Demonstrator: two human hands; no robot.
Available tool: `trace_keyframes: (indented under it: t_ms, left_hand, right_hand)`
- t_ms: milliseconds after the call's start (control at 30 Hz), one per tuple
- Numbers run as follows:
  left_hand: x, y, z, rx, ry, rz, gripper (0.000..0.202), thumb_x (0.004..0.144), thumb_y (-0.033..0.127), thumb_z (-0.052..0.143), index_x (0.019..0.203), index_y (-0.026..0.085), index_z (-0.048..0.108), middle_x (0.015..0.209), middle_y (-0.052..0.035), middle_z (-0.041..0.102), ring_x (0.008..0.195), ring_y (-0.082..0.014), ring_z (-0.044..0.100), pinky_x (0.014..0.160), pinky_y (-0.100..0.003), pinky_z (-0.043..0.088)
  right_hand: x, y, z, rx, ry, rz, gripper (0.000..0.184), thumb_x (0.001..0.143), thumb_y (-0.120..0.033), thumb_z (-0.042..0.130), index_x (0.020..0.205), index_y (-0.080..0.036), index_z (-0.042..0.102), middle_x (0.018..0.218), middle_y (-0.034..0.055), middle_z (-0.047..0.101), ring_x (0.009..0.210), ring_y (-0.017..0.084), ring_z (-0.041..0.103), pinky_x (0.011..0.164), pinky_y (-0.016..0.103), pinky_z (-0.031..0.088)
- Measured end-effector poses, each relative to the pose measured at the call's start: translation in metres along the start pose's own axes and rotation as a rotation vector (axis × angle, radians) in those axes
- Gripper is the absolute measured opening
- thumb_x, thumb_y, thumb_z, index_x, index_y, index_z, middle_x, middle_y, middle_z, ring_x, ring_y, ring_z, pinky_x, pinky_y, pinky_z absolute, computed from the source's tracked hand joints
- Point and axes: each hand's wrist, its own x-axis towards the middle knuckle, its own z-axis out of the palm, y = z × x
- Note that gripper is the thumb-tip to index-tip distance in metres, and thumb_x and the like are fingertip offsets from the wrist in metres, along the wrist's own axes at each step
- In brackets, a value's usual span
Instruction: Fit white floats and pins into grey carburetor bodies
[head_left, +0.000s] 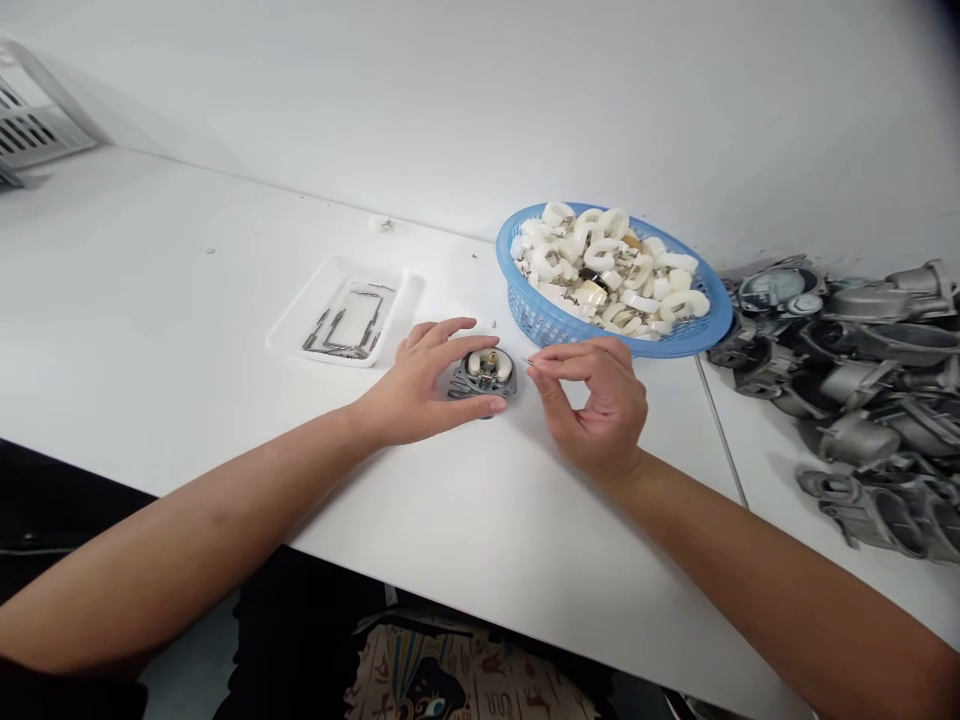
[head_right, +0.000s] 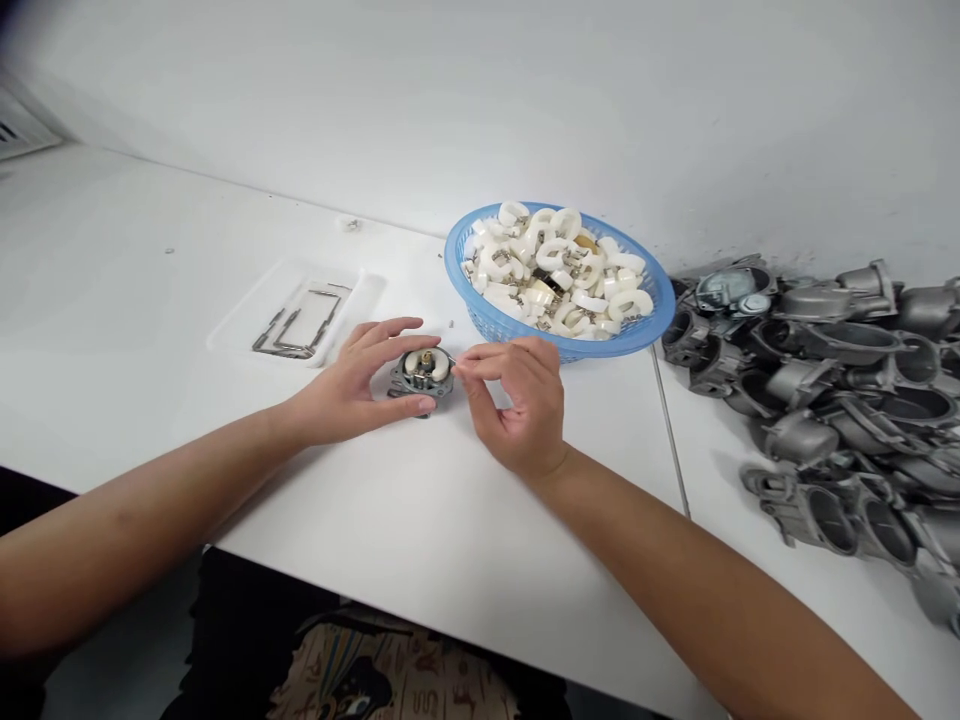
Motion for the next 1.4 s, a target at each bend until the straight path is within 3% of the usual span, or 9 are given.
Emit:
trace_keyframes:
  t_ms: [200,300,467,567,733,900,1067,1200,1400]
  left_hand:
    - [0.002,-0.002,0.000,-0.071,0.024,0.053,0.056,0.084,0.057,0.071,0.131,0.027,0.063,0.140,-0.0093,0.059,0.140,-0.0304,0.040,0.120,-0.050,0.031]
    - [0.001,-0.002,-0.001,-0.150,0.001,-0.009,0.052,0.084,0.053,0.072,0.129,0.028,0.063,0.135,-0.0075,0.061,0.132,-0.0294,0.049,0.116,-0.049,0.038]
    - [0.000,-0.001,-0.004,-0.279,-0.080,-0.069,0.047,0.085,0.047,0.072,0.126,0.027,0.059,0.120,-0.0065,0.064,0.108,-0.0240,0.061,0.091,-0.040,0.054]
    - [-0.001,0.001,-0.004,-0.289,-0.086,-0.104,0.047,0.085,0.045,0.073,0.125,0.027,0.057,0.118,-0.0068,0.063,0.100,-0.0212,0.061,0.084,-0.037,0.055]
    - [0.002,0.006,-0.004,-0.326,-0.082,-0.138,0.046,0.079,0.042,0.079,0.115,0.022,0.058,0.106,-0.0052,0.066,0.092,-0.0187,0.061,0.086,-0.039,0.053]
    - [0.007,0.009,-0.007,-0.396,-0.100,-0.214,0.048,0.073,0.037,0.084,0.110,0.020,0.059,0.095,-0.0053,0.068,0.084,-0.0197,0.063,0.074,-0.038,0.054]
    - [0.009,0.007,-0.006,-0.506,-0.111,-0.236,0.051,0.071,0.032,0.086,0.112,0.019,0.059,0.105,-0.0089,0.069,0.093,-0.0223,0.065,0.079,-0.041,0.056]
    - [0.010,0.002,-0.003,-0.597,-0.148,-0.234,0.055,0.069,0.032,0.088,0.113,0.019,0.057,0.105,-0.0089,0.069,0.090,-0.0209,0.066,0.080,-0.042,0.056]
    - [0.011,-0.003,-0.003,-0.644,-0.157,-0.204,0.050,0.073,0.031,0.085,0.113,0.018,0.059,0.104,-0.0087,0.067,0.088,-0.0186,0.064,0.080,-0.041,0.055]
  right_hand:
    - [0.000,-0.004,0.001,0.120,-0.032,-0.041,0.019,0.084,-0.005,0.070,0.087,-0.023,0.064,0.085,-0.0002,0.076,0.075,0.018,0.071,0.071,0.035,0.051]
    - [0.000,-0.005,0.001,0.170,-0.028,-0.064,0.020,0.083,-0.005,0.070,0.087,-0.024,0.066,0.083,-0.0005,0.077,0.071,0.017,0.072,0.065,0.033,0.052]
    - [-0.003,-0.003,0.004,0.221,-0.047,0.004,0.020,0.085,-0.004,0.067,0.087,-0.024,0.067,0.083,-0.0005,0.077,0.071,0.017,0.072,0.065,0.032,0.054]
    - [-0.005,-0.002,0.005,0.258,-0.063,0.045,0.020,0.083,-0.003,0.068,0.084,-0.023,0.066,0.083,-0.0002,0.076,0.073,0.016,0.072,0.066,0.032,0.054]
    - [-0.011,-0.001,0.007,0.327,-0.096,0.174,0.015,0.084,-0.008,0.069,0.088,-0.022,0.067,0.083,0.0007,0.073,0.079,0.017,0.071,0.074,0.033,0.060]
    - [-0.012,-0.001,0.008,0.293,-0.119,0.277,0.014,0.086,-0.013,0.071,0.096,-0.022,0.073,0.087,0.0022,0.074,0.076,0.016,0.070,0.067,0.029,0.060]
    - [-0.009,0.000,0.007,0.298,-0.133,0.282,0.012,0.085,-0.013,0.073,0.090,-0.024,0.077,0.088,0.0012,0.077,0.079,0.018,0.074,0.075,0.033,0.061]
    - [-0.009,0.001,0.007,0.335,-0.129,0.327,0.014,0.083,-0.010,0.074,0.089,-0.023,0.078,0.087,0.0014,0.077,0.083,0.018,0.074,0.077,0.033,0.060]
    - [-0.009,0.001,0.007,0.323,-0.162,0.407,0.012,0.084,-0.011,0.071,0.088,-0.021,0.077,0.085,0.0014,0.076,0.077,0.016,0.070,0.070,0.030,0.058]
